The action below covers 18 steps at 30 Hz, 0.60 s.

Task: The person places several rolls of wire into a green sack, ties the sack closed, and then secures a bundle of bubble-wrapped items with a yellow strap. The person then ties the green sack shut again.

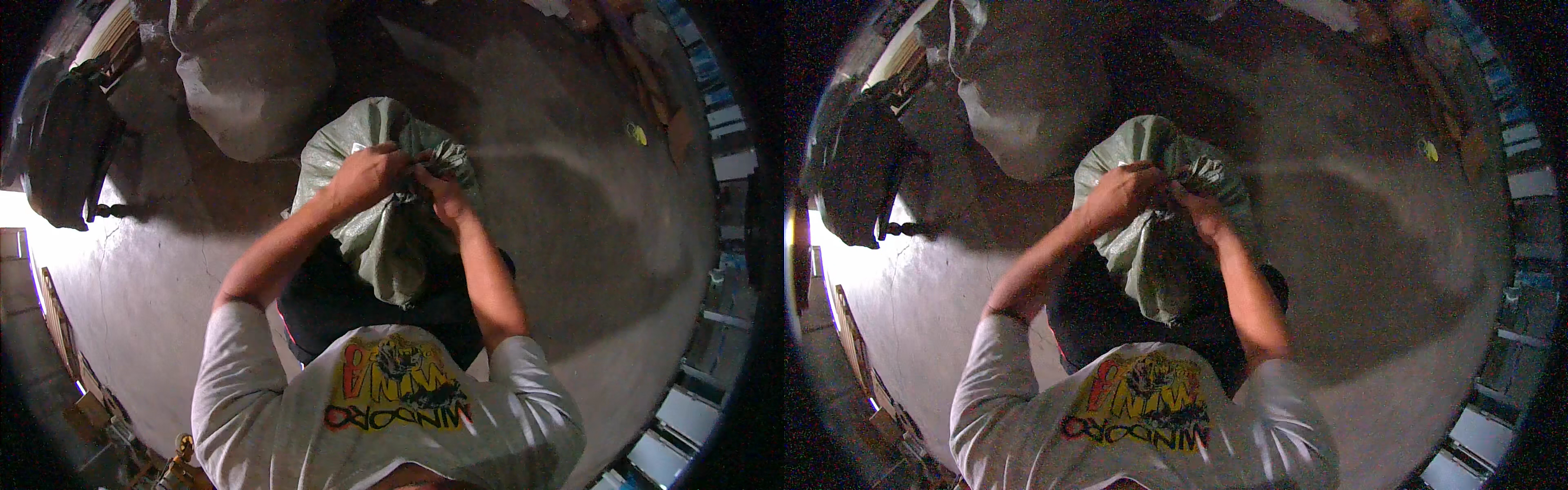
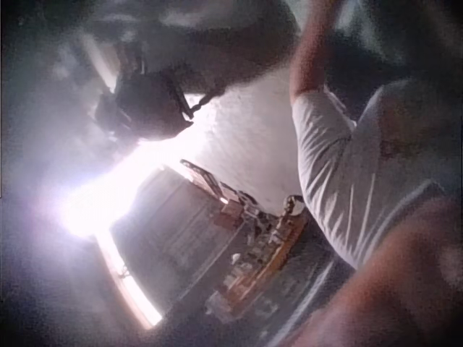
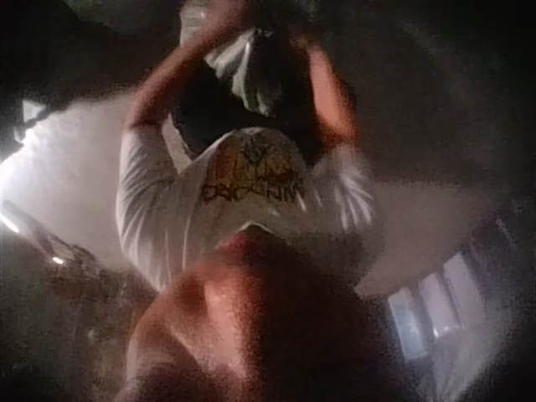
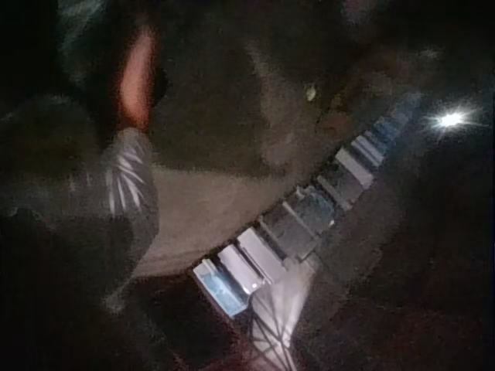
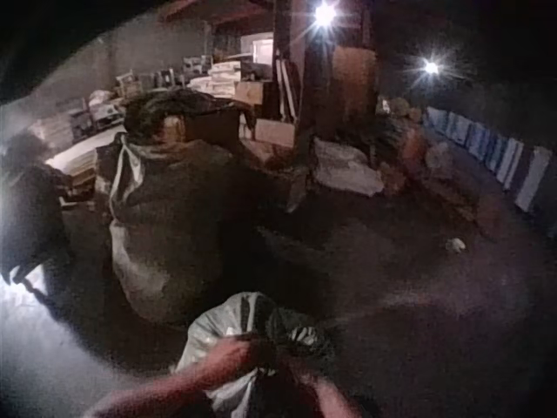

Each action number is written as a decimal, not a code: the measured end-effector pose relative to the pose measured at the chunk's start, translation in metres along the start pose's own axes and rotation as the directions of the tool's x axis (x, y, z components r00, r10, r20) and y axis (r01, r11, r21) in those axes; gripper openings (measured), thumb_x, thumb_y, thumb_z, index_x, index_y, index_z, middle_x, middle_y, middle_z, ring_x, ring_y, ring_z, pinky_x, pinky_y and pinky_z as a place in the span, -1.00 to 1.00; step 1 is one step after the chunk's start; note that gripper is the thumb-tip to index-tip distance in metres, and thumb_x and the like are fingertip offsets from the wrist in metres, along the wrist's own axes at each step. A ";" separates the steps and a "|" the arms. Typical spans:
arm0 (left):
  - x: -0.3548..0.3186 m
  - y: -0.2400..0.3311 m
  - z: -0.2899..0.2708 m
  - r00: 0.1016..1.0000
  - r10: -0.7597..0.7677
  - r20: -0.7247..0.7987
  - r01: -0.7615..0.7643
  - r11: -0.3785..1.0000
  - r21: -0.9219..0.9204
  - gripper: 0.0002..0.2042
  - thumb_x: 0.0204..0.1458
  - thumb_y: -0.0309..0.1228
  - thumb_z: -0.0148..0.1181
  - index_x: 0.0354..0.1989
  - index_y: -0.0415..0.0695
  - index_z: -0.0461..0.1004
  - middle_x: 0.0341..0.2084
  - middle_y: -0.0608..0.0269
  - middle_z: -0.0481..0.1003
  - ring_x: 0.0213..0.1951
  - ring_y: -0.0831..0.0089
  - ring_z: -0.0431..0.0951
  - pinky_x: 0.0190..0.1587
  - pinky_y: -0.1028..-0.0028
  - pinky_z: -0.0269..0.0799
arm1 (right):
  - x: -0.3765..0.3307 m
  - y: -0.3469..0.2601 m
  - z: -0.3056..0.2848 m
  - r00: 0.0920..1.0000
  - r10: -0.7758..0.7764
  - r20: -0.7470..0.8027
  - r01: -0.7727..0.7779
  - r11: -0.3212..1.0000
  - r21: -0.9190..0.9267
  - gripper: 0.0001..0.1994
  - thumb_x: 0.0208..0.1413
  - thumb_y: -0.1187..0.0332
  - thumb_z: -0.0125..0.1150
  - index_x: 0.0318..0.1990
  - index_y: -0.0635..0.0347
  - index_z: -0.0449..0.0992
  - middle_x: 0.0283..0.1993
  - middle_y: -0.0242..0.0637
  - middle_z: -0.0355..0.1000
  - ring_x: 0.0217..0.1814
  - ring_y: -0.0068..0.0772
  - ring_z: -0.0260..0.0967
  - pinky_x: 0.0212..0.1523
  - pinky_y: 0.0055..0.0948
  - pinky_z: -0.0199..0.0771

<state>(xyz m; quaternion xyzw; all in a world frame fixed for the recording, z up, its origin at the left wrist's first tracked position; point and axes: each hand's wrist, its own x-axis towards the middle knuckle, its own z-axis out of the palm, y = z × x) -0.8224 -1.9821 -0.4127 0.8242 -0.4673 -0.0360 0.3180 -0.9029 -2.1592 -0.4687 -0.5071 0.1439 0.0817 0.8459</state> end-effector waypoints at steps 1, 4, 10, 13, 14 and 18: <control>-0.004 0.008 0.007 0.994 -0.055 -0.091 0.046 0.994 -0.099 -0.87 0.10 -0.41 0.13 -0.22 -0.15 0.51 -0.39 0.08 0.53 -0.30 0.02 0.57 -0.30 0.20 0.49 | 0.000 -0.006 -0.001 0.999 0.036 0.022 -0.036 0.999 -0.016 -0.80 0.15 0.33 0.26 -0.08 0.06 0.49 -0.19 -0.50 0.46 -0.14 -0.61 0.39 -0.08 -0.53 0.39; -0.023 0.038 0.031 0.918 -0.310 -0.248 0.233 0.927 -0.294 -0.89 0.09 -0.45 0.15 -0.29 -0.23 0.44 -0.39 -0.03 0.52 -0.33 -0.06 0.55 -0.31 0.16 0.46 | -0.005 -0.018 -0.003 0.989 0.134 0.068 -0.133 0.991 -0.015 -0.81 0.12 0.33 0.30 -0.13 0.04 0.48 -0.20 -0.51 0.45 -0.15 -0.62 0.39 -0.08 -0.52 0.39; -0.055 0.054 0.056 0.871 -0.341 -0.352 0.238 0.922 -0.305 -0.81 -0.02 -0.52 0.23 -0.22 -0.24 0.44 -0.36 -0.04 0.50 -0.30 -0.03 0.55 -0.29 0.18 0.47 | -0.009 -0.010 -0.002 0.998 -0.048 0.029 0.054 0.963 -0.265 -0.81 0.05 0.39 0.32 -0.19 0.07 0.47 -0.23 -0.50 0.42 -0.18 -0.60 0.36 -0.04 -0.51 0.34; -0.059 0.050 0.062 0.863 -0.302 -0.405 0.207 0.943 -0.262 -0.72 -0.06 -0.54 0.20 -0.12 -0.22 0.47 -0.28 -0.02 0.50 -0.26 -0.03 0.53 -0.22 0.19 0.45 | -0.009 -0.003 -0.005 0.994 -0.091 0.067 0.104 0.967 -0.231 -0.81 0.03 0.43 0.31 -0.21 0.10 0.44 -0.24 -0.51 0.41 -0.17 -0.61 0.34 -0.04 -0.52 0.33; -0.061 0.050 0.063 0.890 -0.286 -0.356 0.223 0.952 -0.209 -0.72 -0.05 -0.52 0.17 -0.11 -0.19 0.47 -0.25 0.00 0.50 -0.25 0.00 0.53 -0.19 0.18 0.42 | -0.009 0.000 -0.008 0.996 -0.068 0.061 0.079 0.976 -0.203 -0.80 0.02 0.43 0.32 -0.21 0.10 0.44 -0.24 -0.50 0.41 -0.17 -0.61 0.33 -0.05 -0.52 0.33; -0.066 0.052 0.066 0.939 -0.147 -0.311 0.162 0.986 0.024 -0.69 -0.06 -0.44 0.12 -0.07 -0.10 0.48 -0.28 0.10 0.52 -0.23 0.07 0.52 -0.10 0.16 0.32 | -0.004 0.010 -0.019 0.992 -0.096 0.087 0.122 0.921 -0.369 -0.77 0.01 0.48 0.30 -0.20 0.10 0.40 -0.23 -0.50 0.37 -0.13 -0.65 0.29 -0.05 -0.55 0.32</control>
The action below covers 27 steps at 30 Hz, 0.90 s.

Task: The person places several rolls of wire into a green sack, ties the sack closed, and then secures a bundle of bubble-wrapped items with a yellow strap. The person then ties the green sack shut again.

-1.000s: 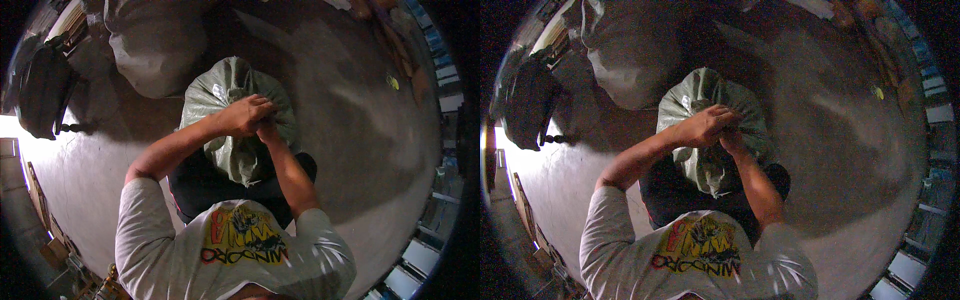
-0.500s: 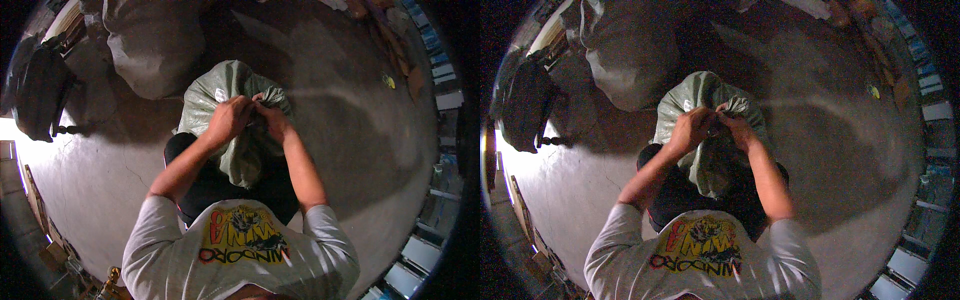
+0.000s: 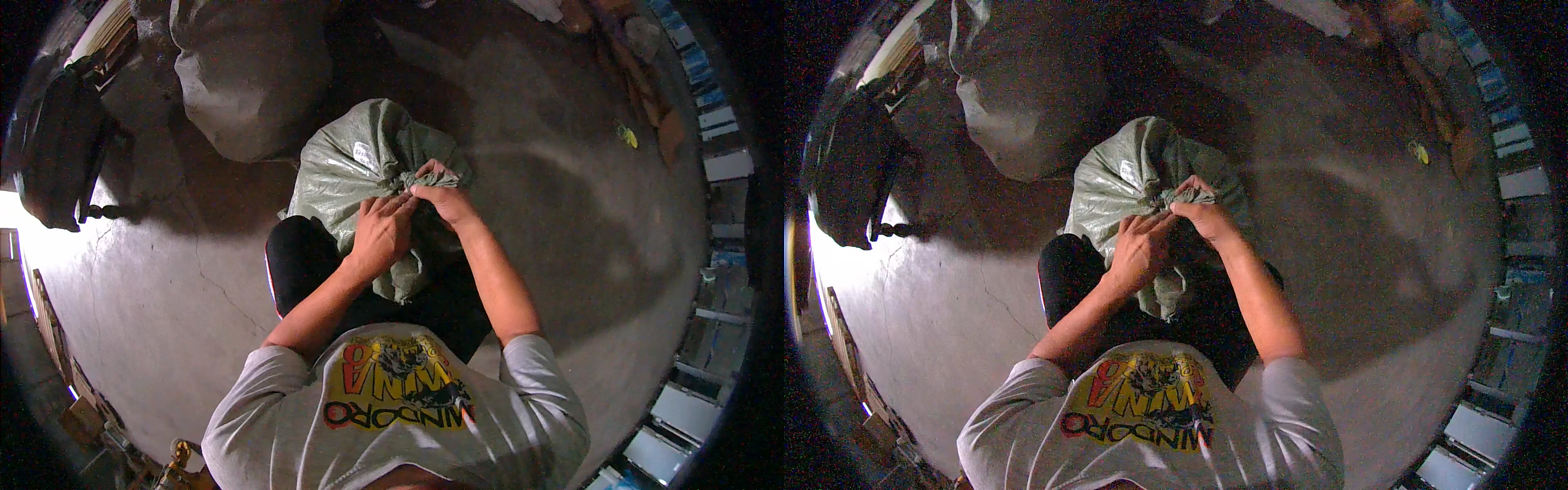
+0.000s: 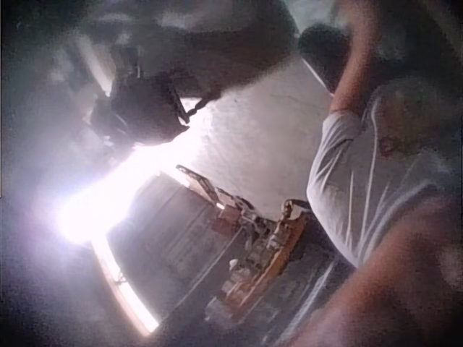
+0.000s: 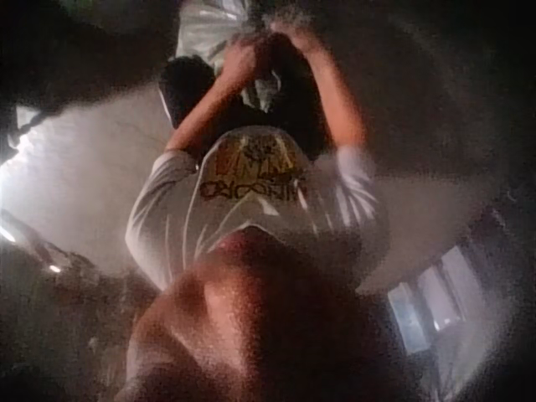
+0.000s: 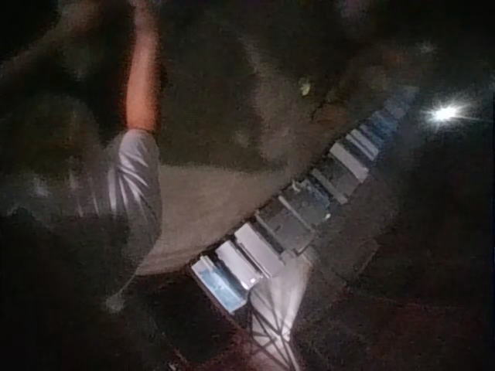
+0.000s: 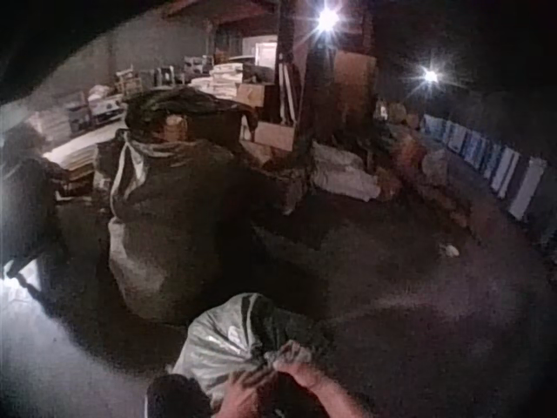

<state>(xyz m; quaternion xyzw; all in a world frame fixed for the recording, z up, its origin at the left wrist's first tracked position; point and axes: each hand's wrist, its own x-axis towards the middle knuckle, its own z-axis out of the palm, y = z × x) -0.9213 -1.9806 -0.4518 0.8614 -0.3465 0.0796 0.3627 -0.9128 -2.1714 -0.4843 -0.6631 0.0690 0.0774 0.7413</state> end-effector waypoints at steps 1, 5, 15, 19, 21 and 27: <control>0.000 -0.003 -0.004 0.996 -0.007 0.084 0.009 1.000 -0.027 -0.68 -0.07 -0.43 0.13 -0.07 -0.10 0.48 -0.30 0.11 0.53 -0.23 0.07 0.51 -0.12 0.15 0.32 | 0.001 0.004 0.000 0.999 -0.025 0.020 0.027 0.996 -0.080 -0.77 0.01 0.49 0.29 -0.20 0.11 0.39 -0.23 -0.51 0.37 -0.13 -0.64 0.28 -0.06 -0.54 0.32; 0.029 -0.034 -0.016 0.999 -0.024 -0.025 0.016 0.956 -0.295 -0.64 -0.12 -0.51 0.19 -0.06 -0.14 0.41 -0.32 -0.01 0.53 -0.19 0.00 0.54 -0.06 0.14 0.36 | 0.000 0.009 0.005 0.981 -0.176 -0.081 0.160 0.971 -0.178 -0.74 -0.01 0.54 0.25 -0.17 0.14 0.37 -0.22 -0.49 0.35 -0.11 -0.60 0.26 -0.06 -0.48 0.33; 0.082 -0.092 0.029 0.827 0.008 0.562 0.409 0.678 -0.611 -0.47 0.00 -0.47 0.16 0.20 -0.29 0.27 0.05 -0.01 0.46 0.08 0.26 0.46 0.09 0.34 0.36 | 0.007 -0.015 0.006 0.753 -0.583 0.305 0.510 0.224 -0.830 -0.56 -0.20 0.59 0.26 -0.07 0.18 0.34 -0.06 -0.03 0.37 0.02 0.18 0.33 -0.02 -0.06 0.39; 0.079 -0.122 0.031 0.811 0.005 0.586 0.438 0.659 -0.612 -0.54 -0.06 -0.45 0.21 0.08 -0.29 0.41 0.07 -0.06 0.44 0.09 0.18 0.46 0.12 0.38 0.37 | 0.015 -0.002 0.012 0.709 -0.686 0.167 0.399 0.193 -0.896 -0.61 -0.19 0.59 0.25 -0.13 0.18 0.35 -0.10 -0.06 0.35 -0.05 0.14 0.36 -0.13 -0.08 0.42; 0.076 -0.133 0.032 0.829 0.162 0.535 0.246 0.753 -0.610 -0.59 -0.03 -0.46 0.19 0.05 -0.32 0.45 0.06 -0.02 0.45 0.07 0.24 0.47 0.10 0.39 0.39 | 0.014 0.004 0.014 0.697 -0.708 0.112 0.381 0.233 -0.895 -0.65 -0.16 0.57 0.23 -0.15 0.17 0.34 -0.18 -0.08 0.35 -0.12 0.12 0.37 -0.19 -0.12 0.42; 0.066 -0.127 0.040 0.747 0.105 0.656 0.465 0.623 -0.629 -0.60 -0.02 -0.51 0.19 0.05 -0.28 0.46 -0.02 0.10 0.50 0.02 0.38 0.48 0.06 0.39 0.41 | 0.006 -0.004 0.003 0.982 -0.156 -0.106 0.033 0.695 -0.718 -0.74 -0.06 0.47 0.23 -0.21 0.17 0.30 -0.35 -0.09 0.39 -0.21 0.07 0.42 -0.17 -0.13 0.39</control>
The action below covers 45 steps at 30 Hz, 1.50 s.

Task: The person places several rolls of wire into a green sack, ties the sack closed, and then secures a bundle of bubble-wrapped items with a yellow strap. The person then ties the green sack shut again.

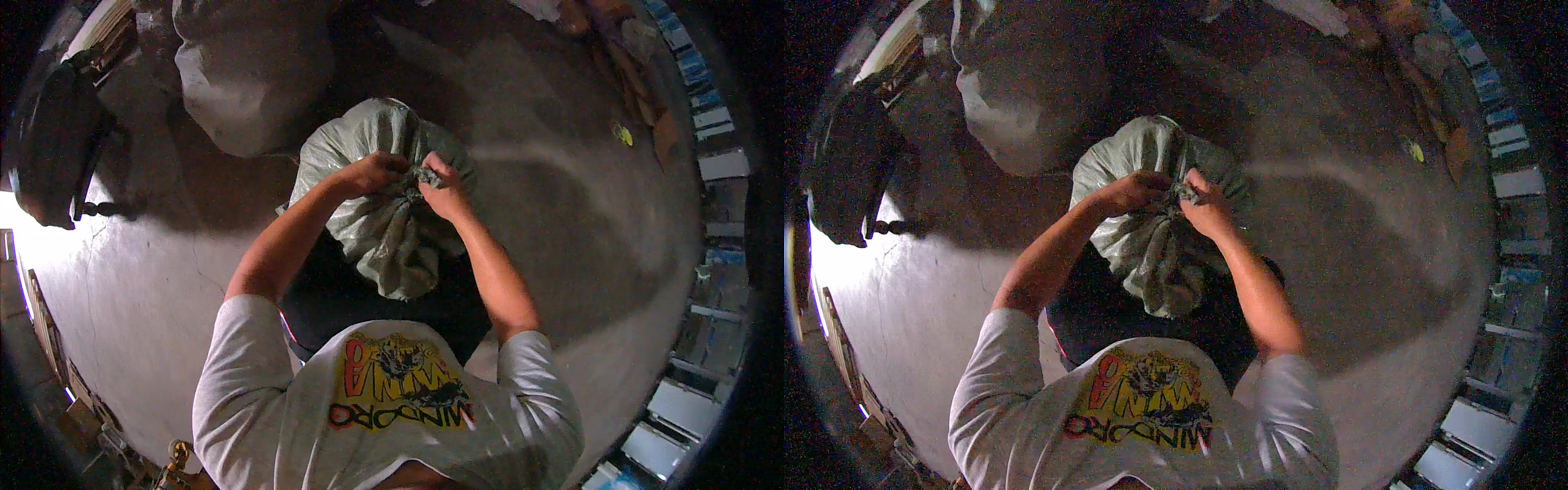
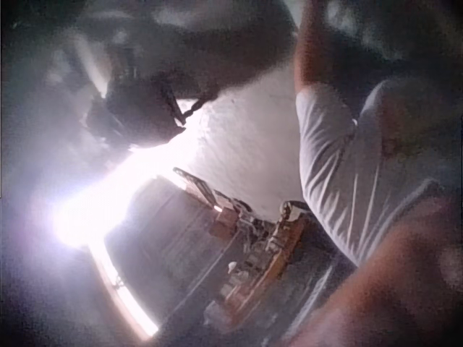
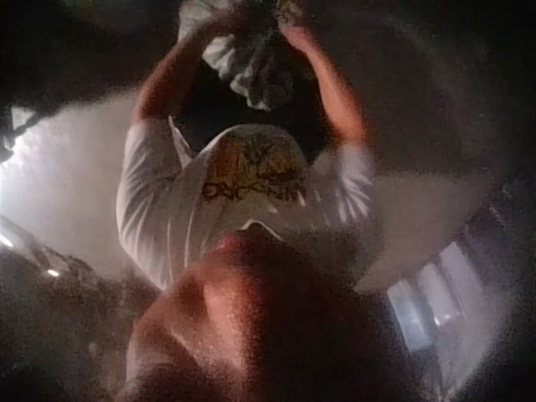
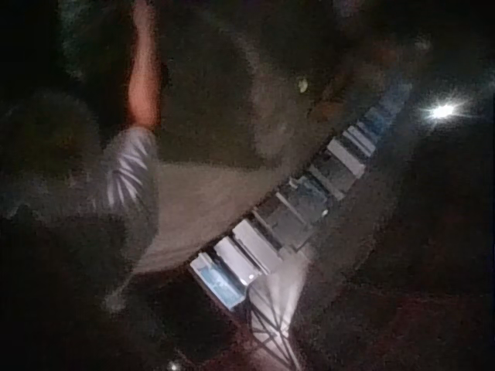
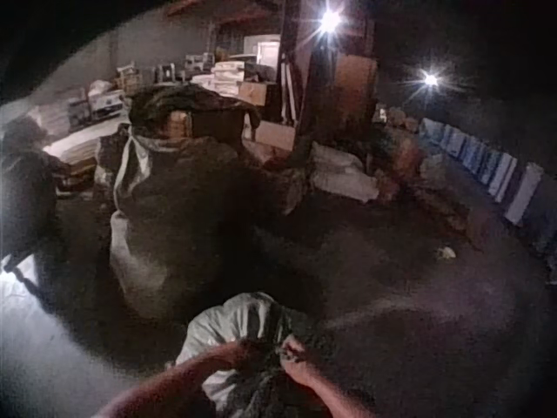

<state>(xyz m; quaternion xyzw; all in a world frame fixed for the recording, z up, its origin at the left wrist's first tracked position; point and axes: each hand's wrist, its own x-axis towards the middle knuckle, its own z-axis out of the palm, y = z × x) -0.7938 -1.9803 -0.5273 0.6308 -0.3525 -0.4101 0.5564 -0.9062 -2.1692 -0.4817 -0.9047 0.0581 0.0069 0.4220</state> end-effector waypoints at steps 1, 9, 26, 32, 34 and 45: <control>0.001 0.003 0.004 0.995 -0.096 -0.013 0.096 0.995 0.016 -0.62 -0.03 -0.52 0.19 0.03 -0.27 0.47 -0.06 0.13 0.52 -0.03 0.40 0.49 0.02 0.39 0.43 | 0.000 0.000 -0.006 0.997 0.015 0.072 -0.013 1.000 -0.023 -0.74 -0.04 0.46 0.23 -0.20 0.17 0.30 -0.38 -0.10 0.40 -0.23 0.05 0.43 -0.18 -0.13 0.39; 0.002 0.018 0.023 0.993 -0.102 -0.051 0.108 0.987 0.122 -0.66 -0.01 -0.59 0.09 0.00 -0.26 0.47 -0.29 0.32 0.56 -0.40 0.61 0.43 -0.37 0.45 0.42 | 0.005 0.001 -0.023 0.900 0.005 0.435 0.103 0.969 -0.225 -0.56 -0.09 0.49 0.22 -0.03 0.16 0.21 -0.09 -0.02 0.44 -0.05 0.18 0.41 -0.10 -0.04 0.38; -0.013 0.065 0.037 0.913 0.408 -0.015 -0.161 0.393 0.905 -0.67 -0.02 -0.30 0.24 -0.13 -0.19 0.39 -0.29 0.03 0.49 -0.25 0.02 0.54 -0.23 0.21 0.47 | -0.041 0.012 -0.023 0.845 -0.535 0.002 0.492 0.777 -0.392 -0.58 -0.03 0.34 0.31 -0.01 0.27 0.40 0.05 0.00 0.35 0.06 0.14 0.34 0.03 -0.11 0.39; -0.011 0.061 -0.010 0.890 0.408 0.204 -0.280 0.134 0.951 -0.72 -0.01 -0.24 0.22 -0.19 -0.11 0.43 -0.37 0.15 0.50 -0.30 0.21 0.57 -0.24 0.24 0.47 | -0.031 0.016 -0.027 0.958 -0.262 -0.120 0.194 0.894 -0.403 -0.78 0.03 0.25 0.27 -0.34 0.21 0.47 -0.22 -0.13 0.40 -0.18 0.02 0.40 -0.24 -0.08 0.42; -0.011 0.030 -0.023 0.910 0.387 0.149 -0.229 0.168 0.959 -0.81 0.03 -0.26 0.18 -0.25 -0.06 0.46 -0.42 0.21 0.50 -0.32 0.26 0.58 -0.29 0.25 0.48 | -0.032 0.033 -0.013 0.971 -0.178 -0.158 0.117 0.935 -0.336 -0.79 0.02 0.26 0.28 -0.30 0.20 0.49 -0.22 -0.15 0.43 -0.14 0.02 0.40 -0.18 -0.09 0.44; -0.022 0.005 0.030 0.863 -0.242 -0.444 0.505 0.426 0.750 -0.32 -0.06 -0.10 0.22 0.26 -0.07 0.20 -0.09 -0.04 0.46 0.05 0.07 0.43 -0.01 -0.04 0.32 | -0.006 0.087 0.041 0.839 0.544 0.020 -0.529 0.823 -0.209 -0.54 0.04 0.18 0.26 0.00 0.34 0.44 -0.08 0.17 0.43 0.06 0.18 0.35 0.00 -0.06 0.35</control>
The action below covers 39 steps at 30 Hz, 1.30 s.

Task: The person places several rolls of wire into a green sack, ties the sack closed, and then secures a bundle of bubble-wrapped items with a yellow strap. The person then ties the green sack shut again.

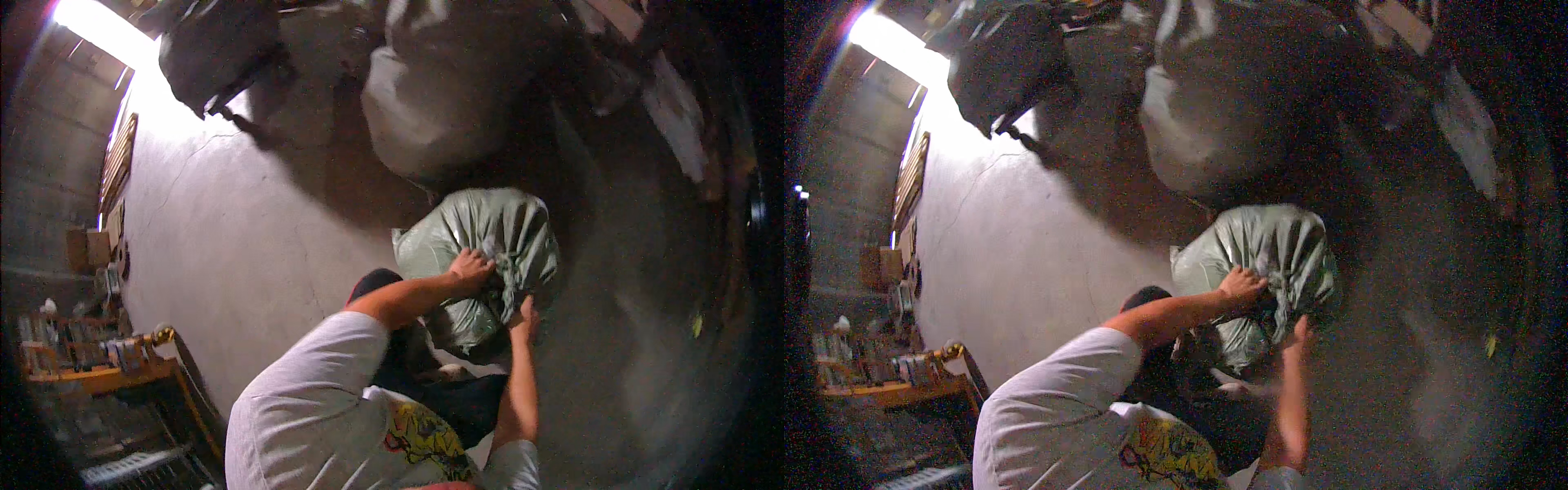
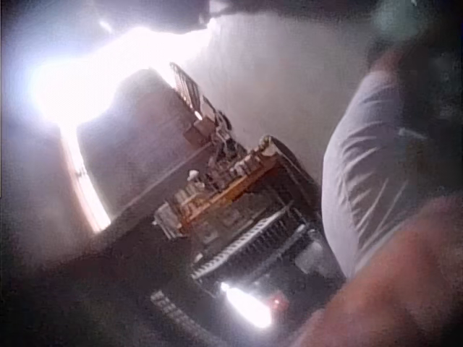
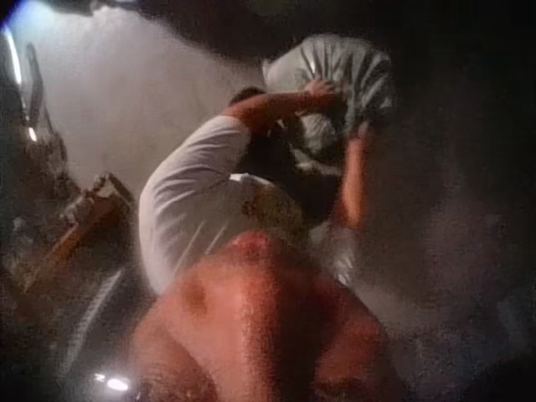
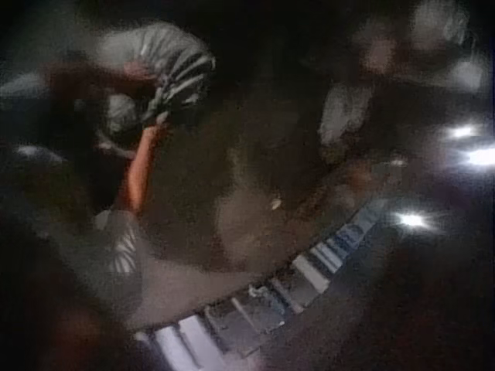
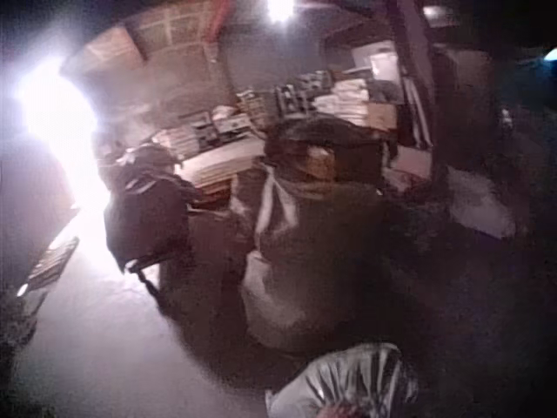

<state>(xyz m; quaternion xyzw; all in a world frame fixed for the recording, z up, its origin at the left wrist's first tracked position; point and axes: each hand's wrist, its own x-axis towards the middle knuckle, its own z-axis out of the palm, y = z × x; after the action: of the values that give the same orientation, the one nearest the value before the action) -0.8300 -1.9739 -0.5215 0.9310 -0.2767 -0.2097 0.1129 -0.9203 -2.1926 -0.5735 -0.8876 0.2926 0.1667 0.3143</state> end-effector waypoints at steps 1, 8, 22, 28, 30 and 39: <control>0.002 -0.006 -0.014 0.994 -0.054 0.090 0.061 0.995 -0.073 -0.36 -0.05 -0.14 0.21 0.24 -0.06 0.23 -0.18 -0.03 0.50 -0.06 0.04 0.50 -0.10 0.00 0.39 | 0.013 -0.009 -0.008 0.998 -0.018 0.062 0.002 0.969 0.248 -0.59 0.04 0.20 0.25 -0.08 0.37 0.47 -0.18 0.16 0.45 -0.02 0.17 0.40 -0.07 -0.09 0.38; -0.114 0.020 -0.158 0.994 -0.072 -0.082 0.023 0.873 -0.488 -0.66 -0.17 -0.37 0.25 -0.15 -0.06 0.42 -0.31 -0.03 0.53 -0.17 -0.07 0.53 -0.19 0.05 0.43 | -0.099 -0.098 -0.178 0.882 -0.466 -0.068 0.470 0.867 0.167 -0.66 -0.12 0.25 0.27 -0.30 0.32 0.35 -0.42 -0.13 0.32 -0.37 -0.33 0.30 -0.28 -0.39 0.32; -0.597 -0.089 -0.610 0.439 -0.342 -0.831 -0.464 0.706 -0.535 -0.65 -0.41 -0.49 0.28 -0.32 -0.08 0.41 -0.44 0.11 0.43 -0.30 -0.03 0.43 -0.29 0.16 0.29 | -0.563 -0.652 -0.353 0.385 -0.786 -0.484 0.918 0.381 0.110 -0.66 -0.25 0.17 0.20 -0.32 0.14 0.34 -0.39 -0.50 0.17 -0.37 -0.56 0.14 -0.32 -0.58 0.17; -0.728 -0.207 -0.676 0.143 -0.217 -0.966 -0.414 0.873 -0.257 -0.68 -0.46 -0.48 0.25 -0.39 -0.05 0.41 -0.51 0.24 0.39 -0.36 0.13 0.41 -0.36 0.26 0.22 | -0.582 -0.766 -0.292 0.116 -0.873 -0.473 0.990 0.064 0.125 -0.77 0.06 0.20 0.03 -0.30 0.18 0.40 -0.31 -0.39 0.35 -0.29 -0.51 0.27 -0.21 -0.49 0.32; -0.741 -0.255 -0.712 0.067 -0.129 -0.989 -0.339 0.930 -0.144 -0.68 -0.50 -0.46 0.24 -0.41 -0.03 0.42 -0.52 0.28 0.37 -0.38 0.16 0.40 -0.37 0.28 0.20 | -0.555 -0.835 -0.282 0.083 -0.920 -0.382 0.996 0.072 0.043 -0.69 0.13 0.09 0.00 -0.25 0.19 0.43 -0.30 -0.34 0.41 -0.25 -0.38 0.36 -0.16 -0.37 0.40; -0.817 -0.474 -0.891 -0.251 0.060 -0.966 0.051 0.998 0.048 -0.71 -0.31 -0.45 0.35 -0.33 -0.14 0.49 -0.48 0.15 0.48 -0.39 0.12 0.51 -0.31 0.32 0.43 | -0.617 -1.185 -0.148 -0.281 -0.756 -0.591 0.902 -0.419 0.107 -0.72 0.08 0.17 0.16 -0.22 0.20 0.51 -0.29 -0.20 0.49 -0.24 -0.27 0.45 -0.20 -0.32 0.43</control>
<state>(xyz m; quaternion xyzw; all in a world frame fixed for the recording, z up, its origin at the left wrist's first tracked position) -0.8252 -1.0413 0.3817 0.7375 -0.0902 0.6185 0.2558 -0.6407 -1.2857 0.3786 -0.6261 -0.4604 -0.3575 0.5179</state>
